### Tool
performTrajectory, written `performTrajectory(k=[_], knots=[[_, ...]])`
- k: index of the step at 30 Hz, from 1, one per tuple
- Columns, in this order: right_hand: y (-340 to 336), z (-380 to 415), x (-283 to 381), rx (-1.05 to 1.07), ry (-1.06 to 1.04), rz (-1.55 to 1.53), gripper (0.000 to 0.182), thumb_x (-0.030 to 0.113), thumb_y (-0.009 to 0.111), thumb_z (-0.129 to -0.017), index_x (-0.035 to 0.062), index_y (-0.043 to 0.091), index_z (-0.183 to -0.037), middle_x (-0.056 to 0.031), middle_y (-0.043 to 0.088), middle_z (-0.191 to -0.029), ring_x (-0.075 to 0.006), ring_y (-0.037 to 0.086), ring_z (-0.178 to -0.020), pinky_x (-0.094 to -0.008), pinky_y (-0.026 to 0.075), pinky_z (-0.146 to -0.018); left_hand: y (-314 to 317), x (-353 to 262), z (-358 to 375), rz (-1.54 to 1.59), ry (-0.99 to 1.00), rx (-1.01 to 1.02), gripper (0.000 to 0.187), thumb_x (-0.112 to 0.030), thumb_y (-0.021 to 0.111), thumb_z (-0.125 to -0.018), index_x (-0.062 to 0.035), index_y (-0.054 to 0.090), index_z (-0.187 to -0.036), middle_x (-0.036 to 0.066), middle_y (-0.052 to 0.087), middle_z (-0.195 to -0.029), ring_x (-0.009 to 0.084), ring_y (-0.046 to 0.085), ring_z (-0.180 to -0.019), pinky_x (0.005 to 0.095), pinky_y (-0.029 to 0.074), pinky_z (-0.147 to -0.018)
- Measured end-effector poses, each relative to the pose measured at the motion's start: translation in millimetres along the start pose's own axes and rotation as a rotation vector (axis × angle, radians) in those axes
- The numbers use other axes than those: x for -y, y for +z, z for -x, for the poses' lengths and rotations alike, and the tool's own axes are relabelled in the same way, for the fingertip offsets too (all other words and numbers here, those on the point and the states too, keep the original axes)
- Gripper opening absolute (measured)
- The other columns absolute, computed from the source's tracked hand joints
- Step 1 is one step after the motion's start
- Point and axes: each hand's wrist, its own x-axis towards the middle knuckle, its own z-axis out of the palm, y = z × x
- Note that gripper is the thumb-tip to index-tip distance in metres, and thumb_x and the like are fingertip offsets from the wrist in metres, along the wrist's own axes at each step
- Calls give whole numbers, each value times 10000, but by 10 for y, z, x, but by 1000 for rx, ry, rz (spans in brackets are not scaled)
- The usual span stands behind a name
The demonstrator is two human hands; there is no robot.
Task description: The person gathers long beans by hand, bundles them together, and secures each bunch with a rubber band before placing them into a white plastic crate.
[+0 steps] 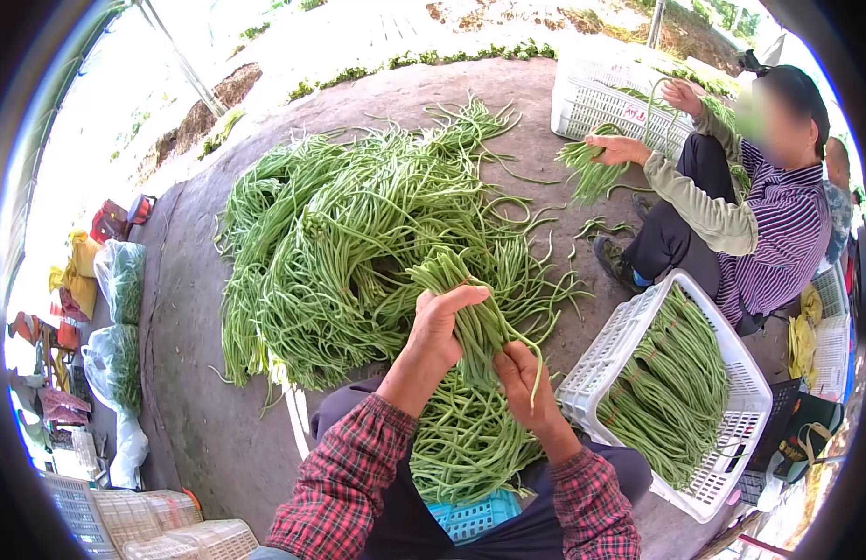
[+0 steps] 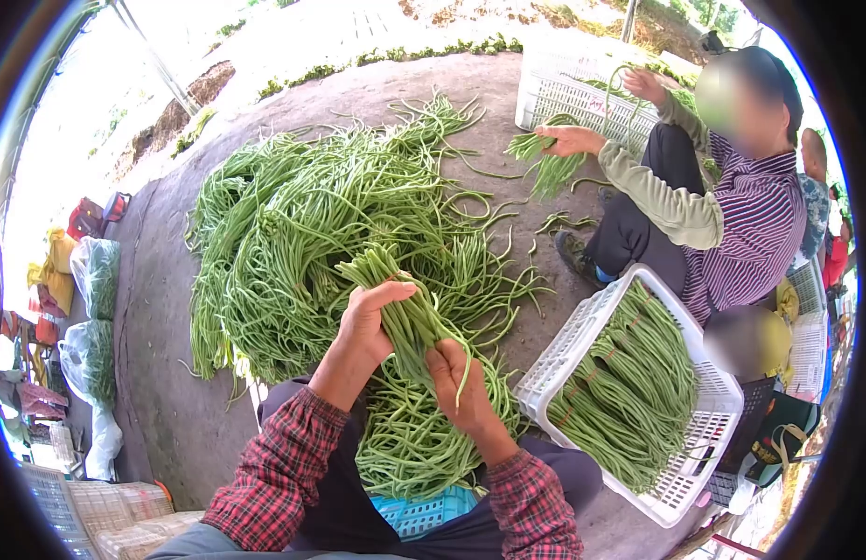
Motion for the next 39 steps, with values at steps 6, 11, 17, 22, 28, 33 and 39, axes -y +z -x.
performTrajectory(k=[6, 11, 17, 22, 28, 33, 39], knots=[[-113, 38, -35, 2, -141, 94, 127, 107, 579, -1011, 4, 582, -936, -72, 497, -649, -154, 485, -545, -326, 408, -518, 7, -35, 24, -10, 2, 20, 234, 11, 723, -795, -17, 627, -1007, 96, 674, -867, 220, 677, -726, 382, 587, -675], [-101, 138, -51, 26, -66, 38, 140, 93, 582, -1009, 3, 574, -901, -46, 511, -658, -121, 497, -578, -298, 427, -550, 3, -63, 30, 25, -28, 29, 255, 12, 725, -792, -26, 614, -1019, 94, 670, -867, 220, 676, -726, 406, 596, -664], [-164, 184, -139, 85, -47, 13, 155, 104, 563, -1035, -20, 620, -962, 9, 542, -728, -72, 530, -664, -255, 461, -607, -32, -30, -13, 39, -12, 1, 238, -1, 724, -799, -22, 616, -1011, 101, 670, -870, 228, 677, -725, 426, 599, -670], [-213, 299, -279, 112, 2, 114, 184, 118, 589, -1001, -17, 602, -876, -65, 582, -669, -160, 571, -605, -321, 462, -573, -30, -246, -19, 90, 25, -63, 156, -81, 715, -840, -36, 657, -978, 115, 696, -888, 249, 700, -760, 454, 603, -703], [-231, 428, -502, 242, 46, 633, 219, 228, 610, -948, 32, 617, -853, -174, 687, -733, -390, 679, -685, -483, 504, -608, -248, -629, -19, 136, 188, 41, 104, -104, 699, -862, -35, 682, -938, 115, 718, -880, 248, 706, -753, 461, 607, -726], [-129, 364, -485, 582, 138, 1145, 225, 233, 637, -894, 16, 668, -943, -210, 709, -856, -409, 692, -832, -507, 537, -766, -319, -601, -62, 130, 263, 15, 122, -83, 712, -862, -26, 678, -964, 105, 712, -869, 242, 709, -743, 441, 609, -706], [85, 99, -93, -89, -477, 714, 725, 186, 832, -757, -56, 492, -1349, -263, 568, -1295, -415, 568, -1204, -499, 463, -997, -98, -413, 37, 122, 292, -77, 190, -52, 754, -838, -35, 661, -1002, 88, 693, -899, 221, 696, -764, 417, 597, -685]])
